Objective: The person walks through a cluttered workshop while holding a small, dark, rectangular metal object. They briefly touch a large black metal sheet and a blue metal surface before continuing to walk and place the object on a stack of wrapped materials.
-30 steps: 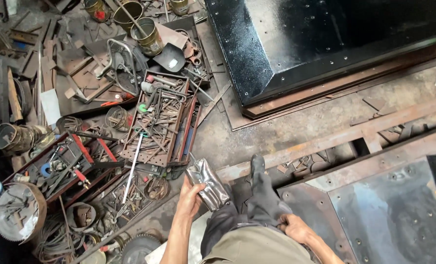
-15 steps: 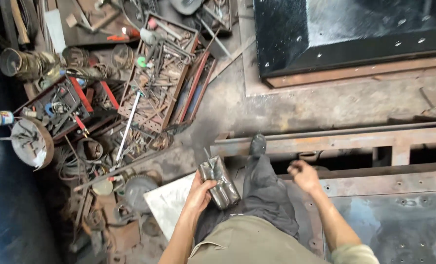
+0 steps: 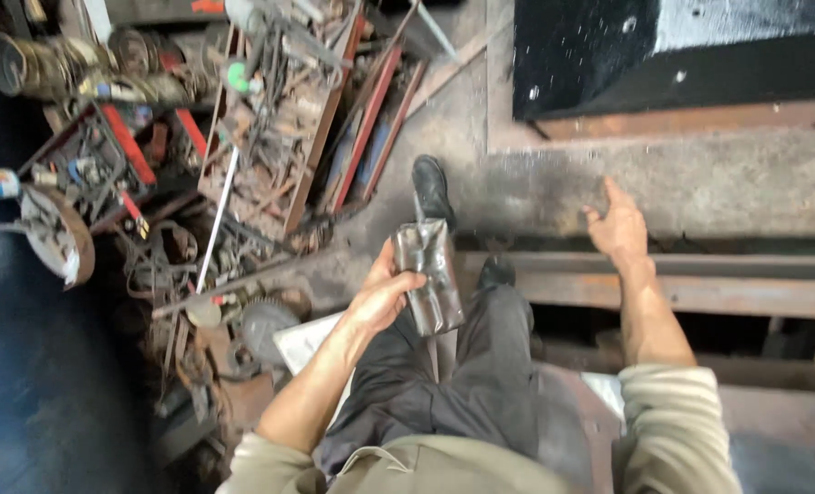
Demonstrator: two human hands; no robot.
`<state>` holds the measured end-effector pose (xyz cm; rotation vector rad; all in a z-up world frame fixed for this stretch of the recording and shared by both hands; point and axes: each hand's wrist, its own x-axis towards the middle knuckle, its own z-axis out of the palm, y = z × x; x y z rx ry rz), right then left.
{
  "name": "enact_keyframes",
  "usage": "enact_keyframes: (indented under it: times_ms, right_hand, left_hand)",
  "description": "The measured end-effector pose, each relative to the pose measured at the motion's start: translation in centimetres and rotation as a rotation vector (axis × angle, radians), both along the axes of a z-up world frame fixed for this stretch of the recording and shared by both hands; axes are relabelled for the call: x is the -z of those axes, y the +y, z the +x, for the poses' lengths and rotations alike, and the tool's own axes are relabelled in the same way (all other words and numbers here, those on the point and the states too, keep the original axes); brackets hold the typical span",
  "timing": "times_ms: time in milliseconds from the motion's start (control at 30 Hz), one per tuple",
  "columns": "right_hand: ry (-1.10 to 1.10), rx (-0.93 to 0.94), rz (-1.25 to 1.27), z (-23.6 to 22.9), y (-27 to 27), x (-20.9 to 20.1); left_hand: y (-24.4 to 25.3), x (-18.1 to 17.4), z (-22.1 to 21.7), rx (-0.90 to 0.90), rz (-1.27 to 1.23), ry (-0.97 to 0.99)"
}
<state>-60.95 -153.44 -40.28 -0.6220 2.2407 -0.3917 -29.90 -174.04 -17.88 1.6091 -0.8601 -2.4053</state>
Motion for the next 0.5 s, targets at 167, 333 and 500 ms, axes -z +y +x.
enact_keyframes:
  times_ms: [167, 333, 500]
  right_hand:
    - [0.103, -0.084, -0.589, 0.0, -8.4, -2.7]
    - [0.312, -0.139, -0.47, -3.6, -13.5, 1.7]
    - [0.464, -0.225, -0.161, -4.0, -12.6, 10.3]
  left_hand:
    - [-7.3, 9.7, -7.1, 0.235, -0.16, 0.257]
    - [-13.1, 14.3, -14.3, 0.42, -0.256, 0.331]
    - [-12.7, 23.1, -10.5, 0.501, -0.062, 0.497]
